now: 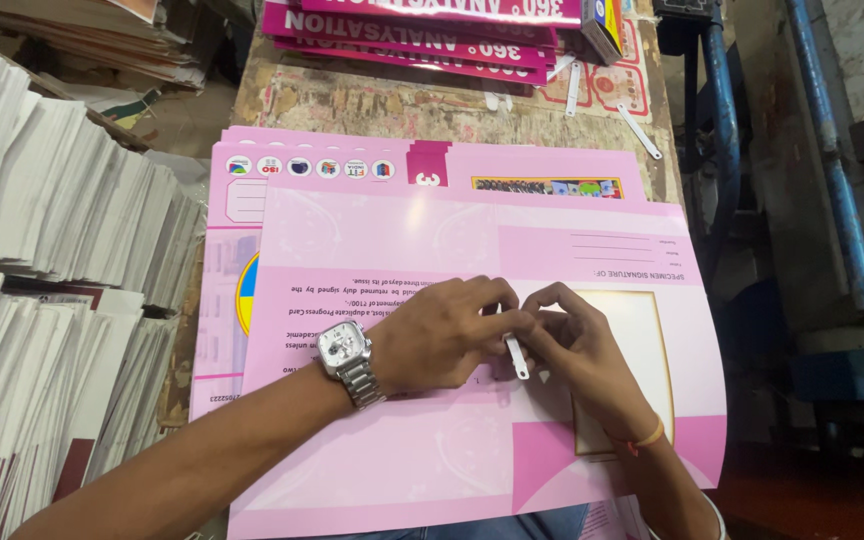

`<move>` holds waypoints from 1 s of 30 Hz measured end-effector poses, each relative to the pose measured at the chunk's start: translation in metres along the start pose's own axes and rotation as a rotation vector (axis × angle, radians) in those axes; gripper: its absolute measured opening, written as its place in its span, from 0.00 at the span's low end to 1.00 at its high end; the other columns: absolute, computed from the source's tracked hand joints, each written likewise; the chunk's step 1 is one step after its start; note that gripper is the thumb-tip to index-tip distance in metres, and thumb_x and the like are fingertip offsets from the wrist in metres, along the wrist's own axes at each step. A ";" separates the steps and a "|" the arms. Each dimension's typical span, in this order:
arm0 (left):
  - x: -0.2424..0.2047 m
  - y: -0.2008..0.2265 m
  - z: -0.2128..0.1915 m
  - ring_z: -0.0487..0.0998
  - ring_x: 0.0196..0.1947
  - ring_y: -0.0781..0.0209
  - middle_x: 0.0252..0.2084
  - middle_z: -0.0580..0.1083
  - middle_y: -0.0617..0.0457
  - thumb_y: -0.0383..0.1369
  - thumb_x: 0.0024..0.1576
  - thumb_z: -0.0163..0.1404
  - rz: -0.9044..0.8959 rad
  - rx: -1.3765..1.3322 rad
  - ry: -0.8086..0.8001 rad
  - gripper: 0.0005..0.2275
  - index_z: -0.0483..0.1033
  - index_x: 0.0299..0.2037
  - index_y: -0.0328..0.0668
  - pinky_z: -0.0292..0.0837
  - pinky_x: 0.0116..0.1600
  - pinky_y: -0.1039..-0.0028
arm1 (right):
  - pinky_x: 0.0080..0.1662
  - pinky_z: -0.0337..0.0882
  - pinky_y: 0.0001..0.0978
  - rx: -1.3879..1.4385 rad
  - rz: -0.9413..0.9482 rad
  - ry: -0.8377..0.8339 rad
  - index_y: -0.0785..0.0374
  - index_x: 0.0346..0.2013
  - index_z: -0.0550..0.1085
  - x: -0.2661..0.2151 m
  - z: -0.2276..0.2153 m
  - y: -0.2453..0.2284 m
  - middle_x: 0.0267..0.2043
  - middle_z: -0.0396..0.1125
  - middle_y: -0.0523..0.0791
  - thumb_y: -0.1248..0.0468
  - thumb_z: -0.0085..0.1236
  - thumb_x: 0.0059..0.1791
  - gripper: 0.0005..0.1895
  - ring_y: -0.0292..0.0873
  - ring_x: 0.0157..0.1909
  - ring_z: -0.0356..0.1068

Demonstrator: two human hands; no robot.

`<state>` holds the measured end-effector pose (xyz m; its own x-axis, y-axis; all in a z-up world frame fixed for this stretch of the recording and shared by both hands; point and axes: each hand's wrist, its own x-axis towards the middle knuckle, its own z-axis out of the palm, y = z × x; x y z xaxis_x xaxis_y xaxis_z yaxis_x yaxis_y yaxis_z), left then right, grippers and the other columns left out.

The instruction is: The person inserts white plastic fasteners into pre-punched holes on pink folders, then flips the folder to align and secure the fasteners. The person repeats this process on multiple folders.

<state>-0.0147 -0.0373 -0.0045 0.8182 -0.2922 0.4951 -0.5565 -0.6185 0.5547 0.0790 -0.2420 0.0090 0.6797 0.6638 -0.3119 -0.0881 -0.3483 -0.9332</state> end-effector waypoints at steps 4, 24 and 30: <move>-0.001 -0.003 0.002 0.75 0.41 0.48 0.41 0.71 0.48 0.31 0.53 0.58 0.033 0.088 -0.049 0.19 0.73 0.55 0.46 0.72 0.42 0.60 | 0.30 0.66 0.24 -0.042 -0.047 0.025 0.65 0.45 0.71 -0.006 0.005 -0.001 0.32 0.72 0.46 0.66 0.56 0.51 0.10 0.31 0.29 0.67; 0.003 -0.008 0.000 0.79 0.40 0.52 0.39 0.74 0.51 0.32 0.58 0.54 -0.385 -0.166 0.125 0.07 0.71 0.42 0.41 0.73 0.44 0.62 | 0.38 0.71 0.28 0.053 -0.050 0.004 0.69 0.39 0.81 -0.003 -0.002 0.013 0.33 0.76 0.46 0.65 0.57 0.48 0.11 0.36 0.33 0.69; 0.005 -0.010 0.005 0.77 0.39 0.52 0.37 0.75 0.51 0.32 0.58 0.53 -0.425 -0.168 0.164 0.07 0.73 0.44 0.41 0.73 0.45 0.63 | 0.40 0.70 0.23 0.875 0.099 0.010 0.73 0.43 0.74 0.000 -0.020 0.032 0.38 0.68 0.48 0.64 0.52 0.55 0.11 0.37 0.38 0.66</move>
